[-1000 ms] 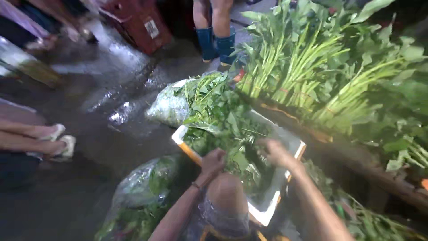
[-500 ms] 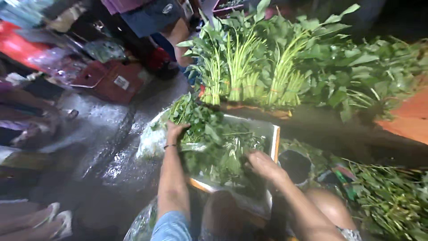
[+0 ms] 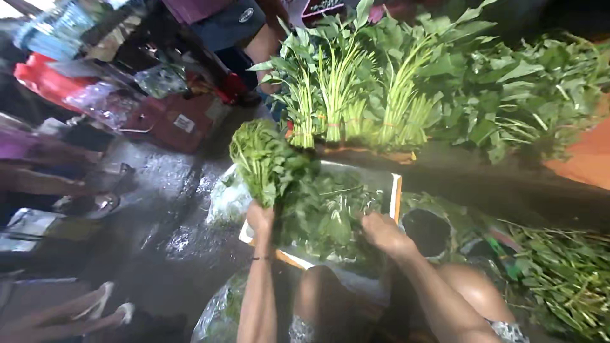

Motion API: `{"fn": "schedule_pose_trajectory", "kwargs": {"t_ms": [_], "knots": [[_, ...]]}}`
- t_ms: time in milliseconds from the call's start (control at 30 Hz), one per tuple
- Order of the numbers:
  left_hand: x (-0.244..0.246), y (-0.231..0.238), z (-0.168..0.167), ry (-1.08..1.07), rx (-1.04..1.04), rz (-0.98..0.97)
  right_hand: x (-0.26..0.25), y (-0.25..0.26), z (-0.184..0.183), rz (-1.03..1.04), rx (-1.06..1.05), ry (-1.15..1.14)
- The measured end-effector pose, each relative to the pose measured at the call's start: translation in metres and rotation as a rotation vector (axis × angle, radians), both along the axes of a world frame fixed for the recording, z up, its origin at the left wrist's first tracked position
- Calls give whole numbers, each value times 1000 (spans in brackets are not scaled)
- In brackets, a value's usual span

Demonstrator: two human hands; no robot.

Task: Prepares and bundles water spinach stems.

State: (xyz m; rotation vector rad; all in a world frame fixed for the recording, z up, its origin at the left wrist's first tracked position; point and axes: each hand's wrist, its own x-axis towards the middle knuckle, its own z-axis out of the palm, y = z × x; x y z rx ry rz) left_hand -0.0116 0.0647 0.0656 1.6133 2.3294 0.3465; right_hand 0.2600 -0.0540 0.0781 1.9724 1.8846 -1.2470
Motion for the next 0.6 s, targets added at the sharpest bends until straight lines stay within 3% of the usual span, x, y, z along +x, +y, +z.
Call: {"fn": "schedule_pose_trajectory", "kwargs": {"t_ms": [133,233,333,467,600], "knots": [[6,29,6,133,-160,-96,-9,4,-1,4,-33,-34],[9,49,-10,275,-20,-183,-14,4,-4,23,-41,-31],[3,45,-33,64,214,-292,-16,2,-4,9,-34,-4],[8,34,-26,0,27,-265,-18,-6,4,-33,0,78],[0,25,-22,-113,141,-203,-16,-18,6,-58,1,166]]}}
